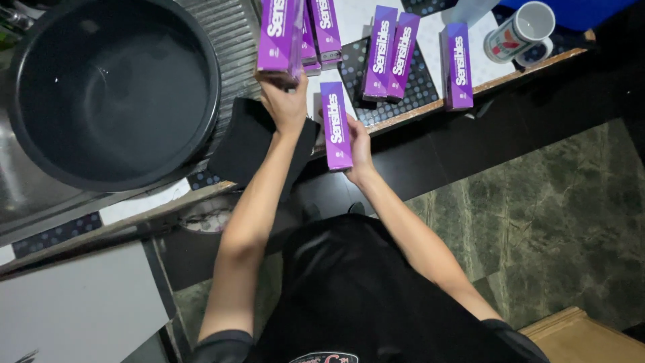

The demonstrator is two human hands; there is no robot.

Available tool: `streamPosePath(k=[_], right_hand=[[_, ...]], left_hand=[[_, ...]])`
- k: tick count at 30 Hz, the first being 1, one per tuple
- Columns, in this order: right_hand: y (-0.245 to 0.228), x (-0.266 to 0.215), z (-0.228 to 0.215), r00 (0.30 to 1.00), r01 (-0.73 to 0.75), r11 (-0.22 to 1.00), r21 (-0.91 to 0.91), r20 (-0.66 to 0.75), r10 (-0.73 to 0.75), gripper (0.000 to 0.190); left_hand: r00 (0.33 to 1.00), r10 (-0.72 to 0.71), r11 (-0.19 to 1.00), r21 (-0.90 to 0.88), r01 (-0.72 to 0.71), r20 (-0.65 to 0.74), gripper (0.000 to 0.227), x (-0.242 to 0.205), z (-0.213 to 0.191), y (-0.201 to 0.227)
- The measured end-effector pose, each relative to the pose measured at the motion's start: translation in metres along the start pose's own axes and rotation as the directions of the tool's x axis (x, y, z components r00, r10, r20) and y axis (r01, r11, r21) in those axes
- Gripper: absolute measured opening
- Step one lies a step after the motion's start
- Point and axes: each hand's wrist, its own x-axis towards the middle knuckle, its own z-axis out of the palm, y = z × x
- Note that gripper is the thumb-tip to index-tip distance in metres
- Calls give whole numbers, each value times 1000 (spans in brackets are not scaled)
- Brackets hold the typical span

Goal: The person is cleaning and organizing hair color boxes by picking them up, opening them to check the contents, and arranging them on a counter.

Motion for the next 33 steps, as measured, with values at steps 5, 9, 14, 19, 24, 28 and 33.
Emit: streamPosePath(k=[5, 9, 14, 19, 24, 28, 33], right_hand=[[26, 64, -42, 995, 95, 978, -184, 11, -94, 41], [13, 63, -27, 911, 385, 710, -589, 122, -393, 53], [-5, 30, 4, 873, 428, 483, -764, 210, -441, 54], [-2, 21, 9, 862, 430, 371, -823, 253, -438, 50], [5, 33, -24, 824, 396, 146, -906, 281, -493, 51], [5, 43, -38, 793, 397, 67, -915, 305, -528, 49], [0, 24, -32, 800, 530, 361, -768, 311, -514, 53]], left_hand=[[997, 3, 1000, -5, -4, -73, 68, -13, -32, 54], [997, -78, 993, -89, 76, -19, 70, -26, -62, 109], [995, -98, 989, -105, 101, 33, 73, -59, -72, 101], [985, -166, 983, -72, 170, 56, 72, -92, -66, 83], [990, -115, 993, 8, 115, 82, 74, -113, -63, 66], [993, -74, 996, -35, 77, 87, 73, -116, -59, 68], [981, -37, 993, -103, 57, 192, 78, -111, -63, 87]])
